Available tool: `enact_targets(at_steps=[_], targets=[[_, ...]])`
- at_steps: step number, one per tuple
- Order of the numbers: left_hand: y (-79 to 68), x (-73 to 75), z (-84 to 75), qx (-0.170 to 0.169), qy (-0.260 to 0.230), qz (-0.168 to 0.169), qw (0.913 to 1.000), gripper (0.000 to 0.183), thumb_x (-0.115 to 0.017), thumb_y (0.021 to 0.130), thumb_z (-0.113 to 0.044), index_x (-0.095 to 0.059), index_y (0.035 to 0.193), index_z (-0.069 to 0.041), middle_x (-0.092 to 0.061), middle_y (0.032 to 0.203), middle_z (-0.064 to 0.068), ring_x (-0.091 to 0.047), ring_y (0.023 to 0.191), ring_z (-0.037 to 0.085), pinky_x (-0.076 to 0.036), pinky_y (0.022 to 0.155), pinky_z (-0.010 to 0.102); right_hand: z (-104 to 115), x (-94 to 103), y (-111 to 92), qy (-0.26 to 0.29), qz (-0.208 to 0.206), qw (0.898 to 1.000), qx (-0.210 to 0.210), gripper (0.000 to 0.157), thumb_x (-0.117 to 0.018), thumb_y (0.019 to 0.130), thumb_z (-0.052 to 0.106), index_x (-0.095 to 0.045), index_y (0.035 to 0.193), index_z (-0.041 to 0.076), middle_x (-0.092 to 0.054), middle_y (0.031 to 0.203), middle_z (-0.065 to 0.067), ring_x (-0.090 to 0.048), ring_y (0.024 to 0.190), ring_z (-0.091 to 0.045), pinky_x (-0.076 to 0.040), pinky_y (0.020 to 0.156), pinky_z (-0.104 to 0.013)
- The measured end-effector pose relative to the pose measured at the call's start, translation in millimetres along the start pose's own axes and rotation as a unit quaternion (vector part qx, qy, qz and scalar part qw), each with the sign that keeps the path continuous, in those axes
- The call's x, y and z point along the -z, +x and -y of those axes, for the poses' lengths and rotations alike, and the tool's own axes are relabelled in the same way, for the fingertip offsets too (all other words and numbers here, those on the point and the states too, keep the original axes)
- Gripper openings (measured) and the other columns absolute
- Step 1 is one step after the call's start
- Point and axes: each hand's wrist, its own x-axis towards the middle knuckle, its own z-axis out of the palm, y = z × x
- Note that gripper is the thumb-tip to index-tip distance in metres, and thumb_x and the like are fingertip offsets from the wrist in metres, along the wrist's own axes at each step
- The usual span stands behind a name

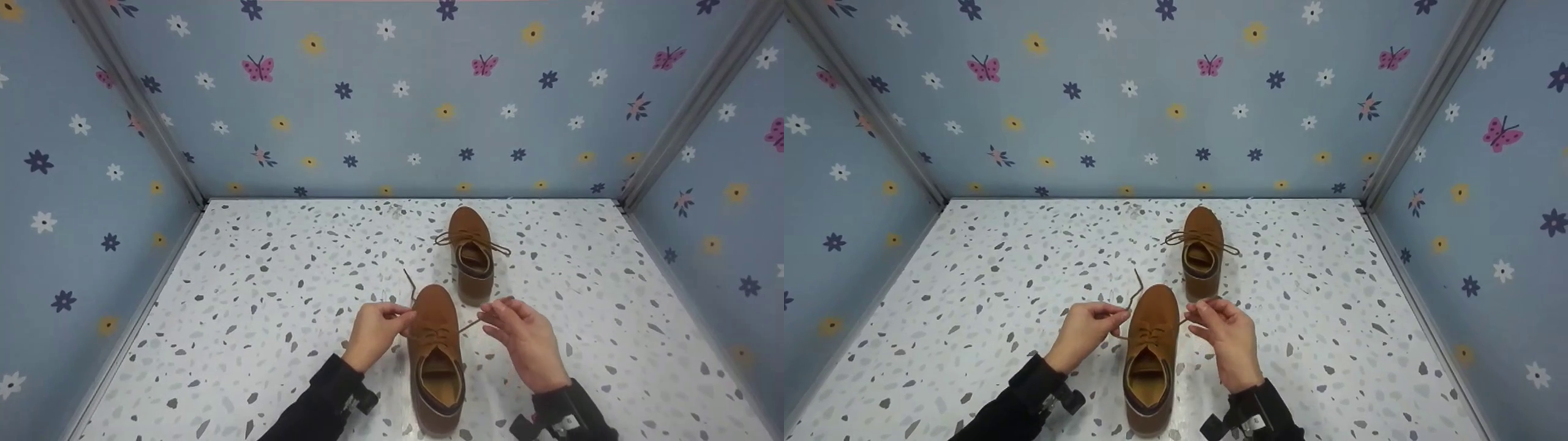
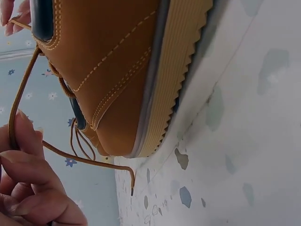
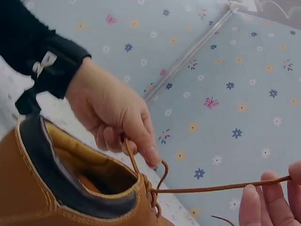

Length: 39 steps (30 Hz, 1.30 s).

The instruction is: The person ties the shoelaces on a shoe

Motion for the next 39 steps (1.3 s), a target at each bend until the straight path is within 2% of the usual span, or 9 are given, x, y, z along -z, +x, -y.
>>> enact_targets(at_steps=[3, 5, 8, 12, 17, 22, 26, 30, 39], targets=[[0.3, 0.0, -1.4, 0.004, 0.001, 0.012, 0.9999, 0.013, -0.076, 0.088, -0.02, -0.078, 0.086, -0.007, -0.068, 0.063, 0.001, -0.066, 0.06, 0.032, -0.04, 0.046, 0.022, 6, -6.7, 5, -0.096, 0.013, 0.991, 0.094, 0.017, -0.067, 0.095, 0.01, -0.06, 0.101, -0.003, -0.069, 0.1, -0.023, -0.069, 0.091, -0.028, -0.057, 0.079, -0.038], [0.3, -0.2, -1.7, 0.014, 0.008, 0.025, 0.9996, 0.012, -0.076, 0.088, -0.021, -0.079, 0.085, -0.01, -0.068, 0.063, 0.002, -0.062, 0.054, 0.026, -0.039, 0.044, 0.022, 9, -13.7, 10, -0.16, 0.035, 0.97, 0.179, 0.014, -0.07, 0.093, 0.009, -0.064, 0.098, -0.003, -0.07, 0.092, -0.019, -0.069, 0.082, -0.027, -0.058, 0.069, -0.033], [-0.1, -1.2, -1.1, 0.024, 0.018, 0.043, 0.9987, 0.011, -0.076, 0.088, -0.021, -0.079, 0.084, -0.011, -0.067, 0.062, 0.004, -0.058, 0.05, 0.018, -0.038, 0.043, 0.022, 14, -30.2, 23, -0.259, 0.083, 0.91, 0.312, 0.008, -0.073, 0.09, 0.009, -0.07, 0.094, 0.003, -0.071, 0.083, -0.006, -0.066, 0.069, -0.019, -0.055, 0.06, -0.027], [-1.1, -3.0, 1.5, 0.026, 0.027, 0.052, 0.998, 0.011, -0.076, 0.088, -0.021, -0.08, 0.082, -0.012, -0.067, 0.061, 0.004, -0.057, 0.051, 0.014, -0.037, 0.044, 0.023, 20, -61.1, 45, -0.392, 0.173, 0.799, 0.421, 0.007, -0.073, 0.09, 0.007, -0.074, 0.098, 0.008, -0.072, 0.087, 0.001, -0.064, 0.067, -0.011, -0.053, 0.06, -0.025], [-3.9, -4.7, 6.9, 0.013, 0.032, 0.046, 0.9983, 0.012, -0.076, 0.086, -0.018, -0.079, 0.077, -0.01, -0.065, 0.057, 0.0, -0.06, 0.052, 0.017, -0.038, 0.046, 0.021, 21, -96.5, 69, -0.545, 0.328, 0.676, 0.373, 0.022, -0.064, 0.097, 0.009, -0.071, 0.117, 0.011, -0.072, 0.108, -0.002, -0.064, 0.078, -0.013, -0.051, 0.069, -0.029], [-6.1, -5.9, 12.5, 0.005, 0.033, 0.046, 0.9984, 0.013, -0.076, 0.084, -0.016, -0.079, 0.074, -0.009, -0.065, 0.057, -0.004, -0.058, 0.052, 0.01, -0.043, 0.049, 0.021, 15, -116.8, 80, -0.635, 0.405, 0.599, 0.272, 0.038, -0.053, 0.1, 0.006, -0.06, 0.137, 0.013, -0.072, 0.102, -0.01, -0.058, 0.069, -0.021, -0.047, 0.065, -0.033], [-6.6, -5.9, 11.4, 0.02, 0.03, 0.046, 0.9983, 0.012, -0.076, 0.085, -0.018, -0.079, 0.076, -0.01, -0.065, 0.057, -0.004, -0.054, 0.047, 0.007, -0.042, 0.045, 0.022, 16, -124.8, 82, -0.669, 0.402, 0.571, 0.254, 0.035, -0.051, 0.099, 0.004, -0.065, 0.13, 0.011, -0.072, 0.098, -0.013, -0.067, 0.083, -0.027, -0.053, 0.076, -0.039], [-6.6, -5.4, 9.1, 0.04, 0.032, 0.046, 0.9976, 0.013, -0.075, 0.085, -0.021, -0.079, 0.078, -0.011, -0.064, 0.056, -0.005, -0.05, 0.041, 0.007, -0.04, 0.041, 0.022, 18, -118.9, 82, -0.669, 0.369, 0.586, 0.27, 0.023, -0.06, 0.093, 0.005, -0.075, 0.111, 0.007, -0.073, 0.106, -0.008, -0.068, 0.098, -0.027, -0.054, 0.085, -0.04], [-3.0, -2.8, 10.3, 0.042, 0.041, 0.045, 0.9972, 0.016, -0.074, 0.086, -0.024, -0.079, 0.078, -0.011, -0.064, 0.056, -0.005, -0.049, 0.04, 0.006, -0.04, 0.039, 0.022, 14, -81.8, 57, -0.631, 0.361, 0.627, 0.28, 0.005, -0.077, 0.085, 0.021, -0.078, 0.083, 0.016, -0.069, 0.075, 0.008, -0.061, 0.066, -0.009, -0.051, 0.062, -0.028]])
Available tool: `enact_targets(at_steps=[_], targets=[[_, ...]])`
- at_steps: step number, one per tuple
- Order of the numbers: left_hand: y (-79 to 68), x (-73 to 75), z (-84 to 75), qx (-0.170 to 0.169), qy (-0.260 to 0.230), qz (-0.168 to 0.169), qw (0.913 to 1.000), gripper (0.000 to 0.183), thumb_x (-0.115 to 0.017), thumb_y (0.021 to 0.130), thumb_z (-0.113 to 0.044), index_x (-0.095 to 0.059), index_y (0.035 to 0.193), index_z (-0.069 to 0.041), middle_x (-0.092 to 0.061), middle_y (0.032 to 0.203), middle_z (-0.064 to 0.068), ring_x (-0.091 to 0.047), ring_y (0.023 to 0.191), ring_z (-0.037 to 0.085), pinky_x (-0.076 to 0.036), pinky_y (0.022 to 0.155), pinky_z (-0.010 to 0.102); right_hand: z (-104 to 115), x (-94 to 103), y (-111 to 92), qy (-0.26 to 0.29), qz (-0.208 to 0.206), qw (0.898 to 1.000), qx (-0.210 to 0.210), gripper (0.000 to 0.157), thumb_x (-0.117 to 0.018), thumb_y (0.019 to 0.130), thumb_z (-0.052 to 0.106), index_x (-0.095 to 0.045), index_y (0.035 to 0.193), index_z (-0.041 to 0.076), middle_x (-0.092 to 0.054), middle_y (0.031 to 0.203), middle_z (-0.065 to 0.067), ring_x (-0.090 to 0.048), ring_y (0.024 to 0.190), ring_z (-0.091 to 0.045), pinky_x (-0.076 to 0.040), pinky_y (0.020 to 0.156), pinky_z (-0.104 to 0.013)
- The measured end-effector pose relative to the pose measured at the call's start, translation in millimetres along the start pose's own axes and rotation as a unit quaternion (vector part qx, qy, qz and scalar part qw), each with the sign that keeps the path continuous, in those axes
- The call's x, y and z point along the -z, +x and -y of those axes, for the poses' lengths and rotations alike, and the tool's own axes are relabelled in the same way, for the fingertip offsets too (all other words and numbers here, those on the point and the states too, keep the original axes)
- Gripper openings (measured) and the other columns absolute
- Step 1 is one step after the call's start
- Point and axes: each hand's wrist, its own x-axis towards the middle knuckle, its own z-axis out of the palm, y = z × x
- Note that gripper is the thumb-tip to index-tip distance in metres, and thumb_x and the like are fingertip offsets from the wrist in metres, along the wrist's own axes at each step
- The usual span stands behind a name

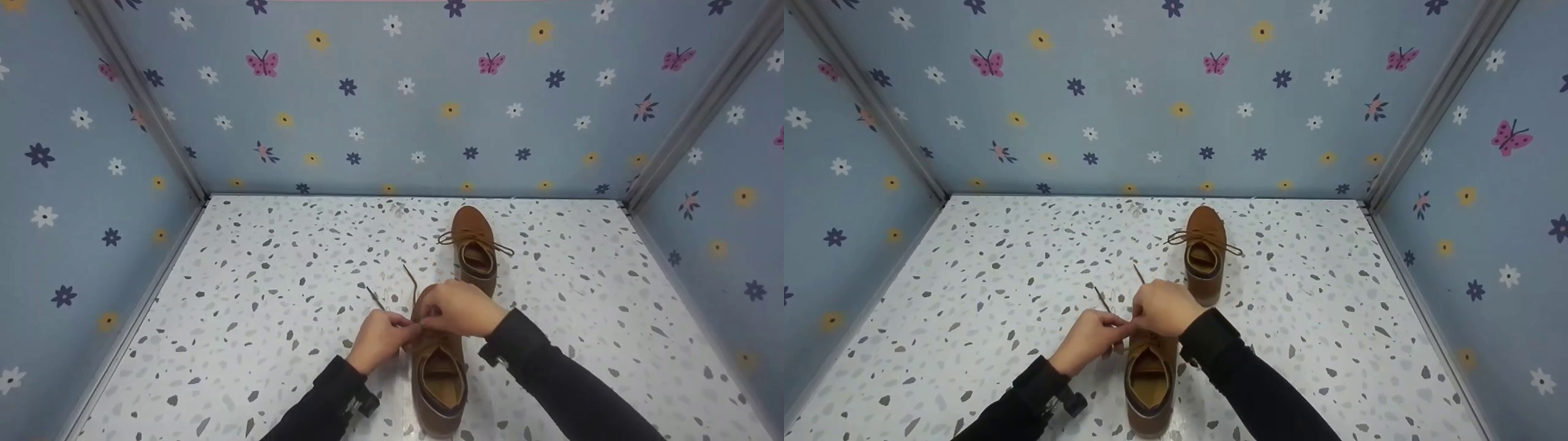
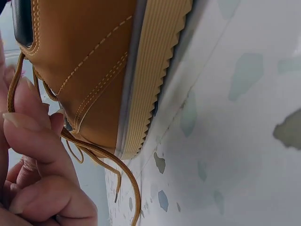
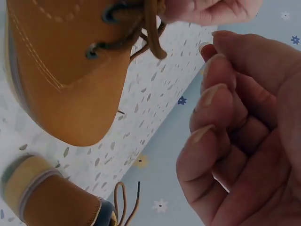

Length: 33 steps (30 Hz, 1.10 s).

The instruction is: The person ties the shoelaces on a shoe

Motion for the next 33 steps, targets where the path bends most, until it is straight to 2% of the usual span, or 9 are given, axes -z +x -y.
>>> enact_targets(at_steps=[9, 13, 15, 19, 22, 24, 27, 30, 33], targets=[[5.0, 1.5, -3.1, 0.008, -0.018, 0.006, 0.9998, 0.016, -0.074, 0.088, -0.025, -0.078, 0.08, -0.012, -0.063, 0.055, -0.002, -0.048, 0.036, 0.007, -0.04, 0.037, 0.022, 13, -23.4, -27, -0.013, -0.031, 0.999, -0.021, 0.017, -0.08, 0.082, 0.036, -0.078, 0.08, 0.02, -0.068, 0.071, 0.012, -0.059, 0.062, -0.007, -0.049, 0.057, -0.027], [6.4, 4.7, -5.0, 0.011, -0.025, 0.026, 0.9993, 0.018, -0.073, 0.09, -0.027, -0.078, 0.081, -0.012, -0.065, 0.056, 0.001, -0.048, 0.037, 0.008, -0.04, 0.037, 0.021, 17, -28.2, -29, -0.016, -0.044, 0.999, -0.026, 0.016, -0.081, 0.081, 0.032, -0.075, 0.076, 0.019, -0.063, 0.066, 0.012, -0.054, 0.058, -0.007, -0.046, 0.054, -0.026], [7.4, 7.2, -6.6, 0.012, 0.003, 0.026, 0.9996, 0.022, -0.072, 0.091, -0.031, -0.078, 0.08, -0.012, -0.065, 0.056, -0.001, -0.05, 0.038, 0.008, -0.04, 0.038, 0.022, 17, -29.0, -30, -0.016, -0.05, 0.998, -0.026, 0.016, -0.081, 0.081, 0.03, -0.072, 0.074, 0.018, -0.059, 0.063, 0.012, -0.051, 0.056, -0.006, -0.043, 0.051, -0.026], [12.8, 12.1, -10.0, -0.028, 0.102, -0.013, 0.9943, 0.022, -0.071, 0.091, -0.031, -0.077, 0.083, -0.012, -0.064, 0.06, -0.005, -0.054, 0.043, 0.011, -0.044, 0.046, 0.027, 16, -30.7, -31, -0.01, -0.058, 0.998, -0.022, 0.017, -0.08, 0.082, 0.026, -0.069, 0.071, 0.017, -0.053, 0.058, 0.012, -0.047, 0.052, -0.005, -0.04, 0.049, -0.025], [19.5, 13.7, -11.4, -0.087, 0.15, -0.013, 0.9848, 0.013, -0.07, 0.091, -0.02, -0.075, 0.096, -0.009, -0.066, 0.076, 0.0, -0.061, 0.062, 0.018, -0.048, 0.06, 0.03, 16, -31.9, -32, 0.005, -0.063, 0.998, -0.025, 0.016, -0.079, 0.082, 0.023, -0.069, 0.07, 0.017, -0.053, 0.058, 0.013, -0.047, 0.052, -0.004, -0.041, 0.05, -0.024], [23.9, 13.5, -10.7, -0.121, 0.153, 0.02, 0.9805, 0.016, -0.071, 0.089, -0.011, -0.073, 0.104, -0.006, -0.066, 0.087, 0.006, -0.064, 0.075, 0.025, -0.05, 0.067, 0.033, 15, -32.3, -33, 0.018, -0.064, 0.997, -0.03, 0.016, -0.078, 0.082, 0.021, -0.069, 0.07, 0.017, -0.053, 0.059, 0.014, -0.047, 0.052, -0.003, -0.041, 0.051, -0.023], [28.9, 12.4, -10.2, -0.146, 0.158, 0.062, 0.9747, 0.018, -0.071, 0.086, -0.005, -0.073, 0.104, -0.005, -0.068, 0.095, 0.008, -0.063, 0.092, 0.027, -0.05, 0.079, 0.035, 16, -32.6, -34, 0.032, -0.064, 0.997, -0.037, 0.016, -0.077, 0.082, 0.021, -0.068, 0.071, 0.018, -0.052, 0.059, 0.014, -0.048, 0.053, -0.003, -0.042, 0.051, -0.023], [31.7, 11.3, -10.3, -0.148, 0.156, 0.074, 0.9737, 0.013, -0.071, 0.087, -0.004, -0.074, 0.099, -0.008, -0.069, 0.093, 0.003, -0.063, 0.092, 0.023, -0.05, 0.081, 0.034, 15, -33.0, -34, 0.037, -0.06, 0.997, -0.044, 0.018, -0.078, 0.082, 0.024, -0.065, 0.07, 0.019, -0.051, 0.059, 0.015, -0.047, 0.053, -0.003, -0.041, 0.051, -0.023], [32.9, 12.4, -12.7, -0.135, 0.144, 0.068, 0.9779, 0.009, -0.072, 0.087, -0.005, -0.074, 0.094, -0.011, -0.068, 0.088, -0.002, -0.064, 0.082, 0.016, -0.052, 0.072, 0.03, 15, -33.2, -36, 0.035, -0.056, 0.996, -0.052, 0.023, -0.079, 0.082, 0.029, -0.061, 0.069, 0.021, -0.05, 0.059, 0.017, -0.047, 0.054, -0.003, -0.041, 0.051, -0.023]])
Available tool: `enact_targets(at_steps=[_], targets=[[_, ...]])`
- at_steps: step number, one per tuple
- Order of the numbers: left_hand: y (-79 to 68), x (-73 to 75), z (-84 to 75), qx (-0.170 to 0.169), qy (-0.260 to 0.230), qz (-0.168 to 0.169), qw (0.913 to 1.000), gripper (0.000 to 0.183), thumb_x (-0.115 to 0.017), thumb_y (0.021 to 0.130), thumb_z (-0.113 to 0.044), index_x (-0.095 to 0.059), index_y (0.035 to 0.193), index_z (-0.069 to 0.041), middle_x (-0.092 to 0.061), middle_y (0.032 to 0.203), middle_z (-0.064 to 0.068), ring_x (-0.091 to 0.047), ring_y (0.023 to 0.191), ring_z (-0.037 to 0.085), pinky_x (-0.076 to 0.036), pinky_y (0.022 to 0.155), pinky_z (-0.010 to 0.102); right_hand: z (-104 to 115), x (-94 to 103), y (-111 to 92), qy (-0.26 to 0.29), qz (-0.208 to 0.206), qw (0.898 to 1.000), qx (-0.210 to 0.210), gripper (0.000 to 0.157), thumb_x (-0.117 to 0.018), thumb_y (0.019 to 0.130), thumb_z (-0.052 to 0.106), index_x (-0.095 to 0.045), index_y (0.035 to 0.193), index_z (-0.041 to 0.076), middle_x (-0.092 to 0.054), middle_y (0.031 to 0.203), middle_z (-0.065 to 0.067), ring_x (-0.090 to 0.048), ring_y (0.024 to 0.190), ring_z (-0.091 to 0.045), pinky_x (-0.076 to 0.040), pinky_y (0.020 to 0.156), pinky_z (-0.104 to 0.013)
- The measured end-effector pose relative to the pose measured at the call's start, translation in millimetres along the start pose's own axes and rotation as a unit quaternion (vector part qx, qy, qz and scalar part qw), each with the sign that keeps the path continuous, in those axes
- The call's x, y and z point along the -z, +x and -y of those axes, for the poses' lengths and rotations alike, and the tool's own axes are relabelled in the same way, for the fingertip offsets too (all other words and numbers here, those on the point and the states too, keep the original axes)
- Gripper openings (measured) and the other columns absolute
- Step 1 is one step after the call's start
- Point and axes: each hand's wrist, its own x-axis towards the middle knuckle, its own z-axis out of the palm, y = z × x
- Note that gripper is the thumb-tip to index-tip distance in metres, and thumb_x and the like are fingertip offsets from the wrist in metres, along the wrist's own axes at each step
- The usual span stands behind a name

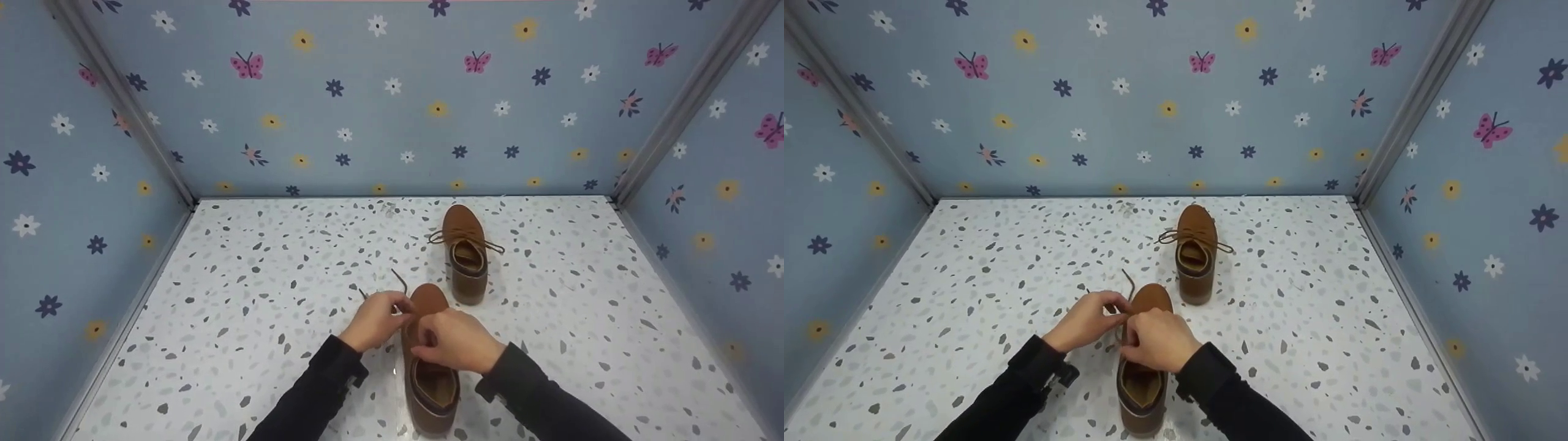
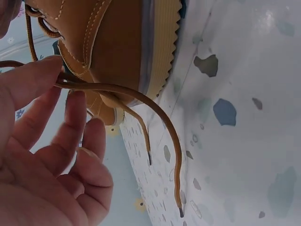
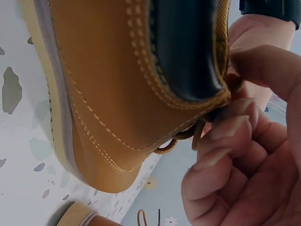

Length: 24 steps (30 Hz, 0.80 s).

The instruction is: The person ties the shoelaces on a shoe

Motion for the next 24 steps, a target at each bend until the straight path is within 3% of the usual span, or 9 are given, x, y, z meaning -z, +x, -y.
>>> enact_targets(at_steps=[4, 9, 14, 19, 24], targets=[[-1.3, 9.0, -3.8, 0.016, -0.026, -0.008, 0.9995, 0.007, -0.075, 0.086, -0.005, -0.075, 0.091, -0.009, -0.069, 0.082, -0.004, -0.061, 0.066, 0.009, -0.051, 0.059, 0.025, 1, 0.4, -2, 0.006, -0.011, 1.0, -0.006, 0.025, -0.078, 0.084, 0.031, -0.06, 0.069, 0.022, -0.05, 0.06, 0.016, -0.047, 0.055, -0.004, -0.04, 0.051, -0.024], [-3.5, 22.4, -10.6, 0.024, -0.03, -0.007, 0.9993, 0.006, -0.078, 0.085, -0.008, -0.077, 0.089, -0.004, -0.071, 0.081, -0.004, -0.059, 0.065, 0.006, -0.05, 0.06, 0.025, 1, 1.7, -3, 0.02, -0.041, 0.999, -0.008, 0.029, -0.072, 0.09, 0.035, -0.058, 0.069, 0.021, -0.048, 0.06, 0.016, -0.047, 0.055, -0.005, -0.04, 0.053, -0.026], [-7.8, 31.0, -15.3, 0.032, -0.032, -0.009, 0.9989, 0.006, -0.077, 0.086, -0.013, -0.077, 0.083, -0.008, -0.07, 0.076, -0.005, -0.058, 0.065, 0.007, -0.049, 0.06, 0.028, 1, 1.7, 0, 0.032, -0.054, 0.998, -0.009, 0.042, -0.063, 0.097, 0.04, -0.047, 0.063, 0.021, -0.036, 0.055, 0.016, -0.038, 0.049, -0.004, -0.032, 0.048, -0.022], [-13.0, 35.0, -17.5, 0.04, -0.056, -0.017, 0.9975, 0.009, -0.075, 0.089, -0.014, -0.076, 0.082, -0.009, -0.068, 0.072, -0.004, -0.06, 0.062, 0.01, -0.05, 0.058, 0.026, 1, 1.2, 0, 0.023, -0.018, 1.0, 0.004, 0.042, -0.051, 0.104, 0.037, -0.051, 0.066, 0.019, -0.039, 0.058, 0.014, -0.04, 0.051, -0.005, -0.036, 0.051, -0.025], [-18.7, 37.5, -21.8, 0.048, -0.082, -0.01, 0.9954, 0.011, -0.074, 0.09, -0.015, -0.076, 0.083, -0.007, -0.068, 0.068, -0.001, -0.061, 0.055, 0.014, -0.048, 0.051, 0.024, 2, 3.5, 2, 0.024, 0.0, 0.999, 0.021, 0.035, -0.061, 0.1, 0.027, -0.057, 0.066, 0.018, -0.043, 0.058, 0.014, -0.042, 0.052, -0.005, -0.039, 0.052, -0.025]])
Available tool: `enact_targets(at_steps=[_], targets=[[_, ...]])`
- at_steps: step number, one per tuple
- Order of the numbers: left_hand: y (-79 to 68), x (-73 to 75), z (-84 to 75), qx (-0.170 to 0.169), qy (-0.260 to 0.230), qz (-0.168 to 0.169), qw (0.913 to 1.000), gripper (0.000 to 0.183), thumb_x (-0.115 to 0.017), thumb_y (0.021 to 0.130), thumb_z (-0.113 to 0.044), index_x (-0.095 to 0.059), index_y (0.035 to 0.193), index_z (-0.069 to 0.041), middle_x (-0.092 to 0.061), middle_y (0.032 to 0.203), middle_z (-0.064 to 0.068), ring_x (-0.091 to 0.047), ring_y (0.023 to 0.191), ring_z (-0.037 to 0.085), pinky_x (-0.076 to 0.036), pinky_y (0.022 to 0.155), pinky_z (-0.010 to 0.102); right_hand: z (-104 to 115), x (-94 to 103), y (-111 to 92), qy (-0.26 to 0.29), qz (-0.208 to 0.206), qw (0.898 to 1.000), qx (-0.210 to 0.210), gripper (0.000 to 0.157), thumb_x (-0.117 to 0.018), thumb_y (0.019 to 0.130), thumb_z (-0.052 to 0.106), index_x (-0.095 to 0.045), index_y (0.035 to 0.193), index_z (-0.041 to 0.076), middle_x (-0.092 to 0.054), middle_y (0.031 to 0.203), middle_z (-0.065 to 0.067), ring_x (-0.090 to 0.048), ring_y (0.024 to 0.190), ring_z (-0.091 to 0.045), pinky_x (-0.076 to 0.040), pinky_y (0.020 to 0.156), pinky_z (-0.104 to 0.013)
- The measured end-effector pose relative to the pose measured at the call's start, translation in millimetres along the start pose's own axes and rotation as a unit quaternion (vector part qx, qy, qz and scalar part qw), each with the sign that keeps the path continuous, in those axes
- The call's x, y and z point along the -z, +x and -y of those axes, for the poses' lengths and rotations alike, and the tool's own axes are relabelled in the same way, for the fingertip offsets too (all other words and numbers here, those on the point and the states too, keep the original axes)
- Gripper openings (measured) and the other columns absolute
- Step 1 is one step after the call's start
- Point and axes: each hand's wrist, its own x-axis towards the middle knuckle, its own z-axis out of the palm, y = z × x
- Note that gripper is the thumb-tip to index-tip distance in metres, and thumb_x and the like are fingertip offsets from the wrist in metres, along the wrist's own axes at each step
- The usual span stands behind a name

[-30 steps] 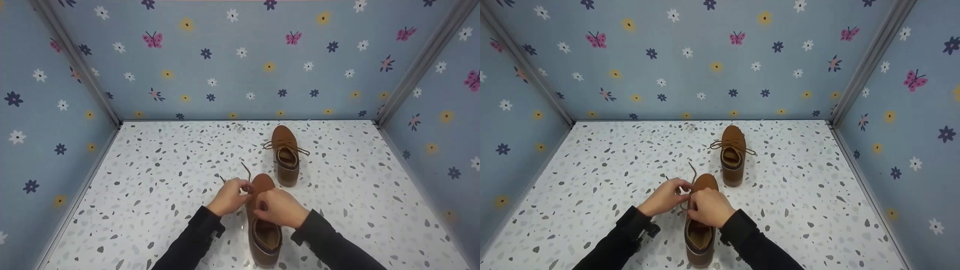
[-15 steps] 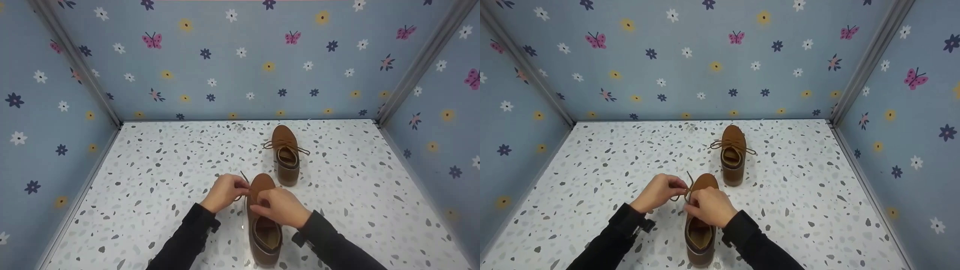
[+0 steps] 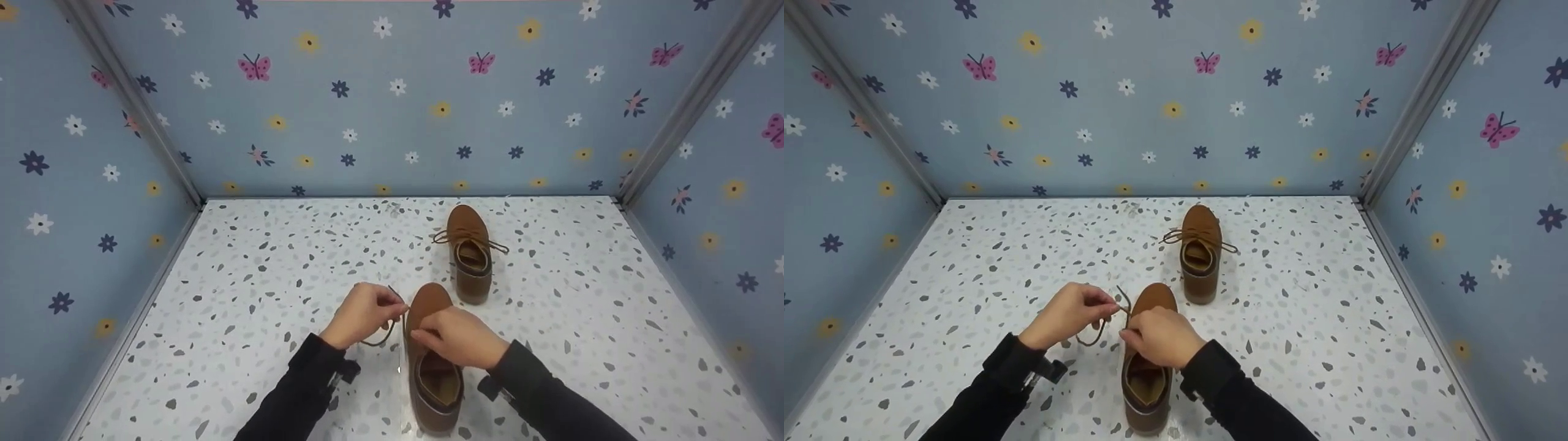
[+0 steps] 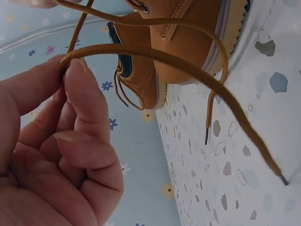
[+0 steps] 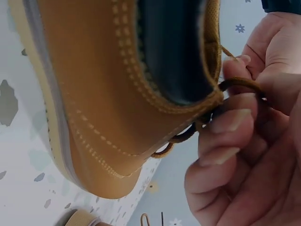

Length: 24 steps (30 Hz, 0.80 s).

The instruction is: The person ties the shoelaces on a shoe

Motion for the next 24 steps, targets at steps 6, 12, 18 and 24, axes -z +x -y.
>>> enact_targets(at_steps=[6, 12, 18, 24], targets=[[-13.3, -2.0, -2.8, 0.027, -0.016, 0.033, 0.9989, 0.013, -0.072, 0.091, -0.018, -0.075, 0.084, -0.007, -0.069, 0.066, -0.001, -0.064, 0.051, 0.016, -0.05, 0.049, 0.027, -4, 4.2, 1, 0.044, -0.047, 0.997, -0.047, 0.028, -0.07, 0.093, 0.022, -0.063, 0.066, 0.018, -0.049, 0.057, 0.015, -0.046, 0.052, -0.003, -0.042, 0.051, -0.024], [-27.7, -9.5, 1.4, 0.069, -0.061, 0.098, 0.9909, 0.018, -0.071, 0.092, -0.022, -0.072, 0.08, -0.009, -0.07, 0.065, 0.004, -0.067, 0.052, 0.02, -0.052, 0.05, 0.027, -5, 9.3, 1, 0.074, -0.061, 0.992, -0.082, 0.027, -0.069, 0.095, 0.025, -0.066, 0.068, 0.019, -0.055, 0.058, 0.015, -0.051, 0.051, -0.002, -0.045, 0.05, -0.025], [-37.1, -21.4, 1.0, 0.105, -0.144, 0.122, 0.9763, 0.025, -0.073, 0.09, -0.021, -0.071, 0.08, 0.002, -0.067, 0.063, 0.009, -0.064, 0.048, 0.015, -0.049, 0.044, 0.024, -4, 13.4, 1, 0.077, -0.063, 0.99, -0.1, 0.028, -0.069, 0.094, 0.028, -0.064, 0.067, 0.021, -0.055, 0.058, 0.016, -0.052, 0.051, -0.002, -0.045, 0.05, -0.024], [-40.8, -33.3, -2.3, 0.144, -0.316, 0.136, 0.9277, 0.014, -0.074, 0.088, -0.01, -0.066, 0.089, 0.002, -0.07, 0.075, 0.016, -0.068, 0.058, 0.017, -0.058, 0.056, 0.031, -4, 17.3, 3, 0.086, -0.06, 0.989, -0.106, 0.025, -0.07, 0.093, 0.026, -0.065, 0.069, 0.021, -0.056, 0.058, 0.015, -0.054, 0.051, -0.003, -0.047, 0.05, -0.026]])
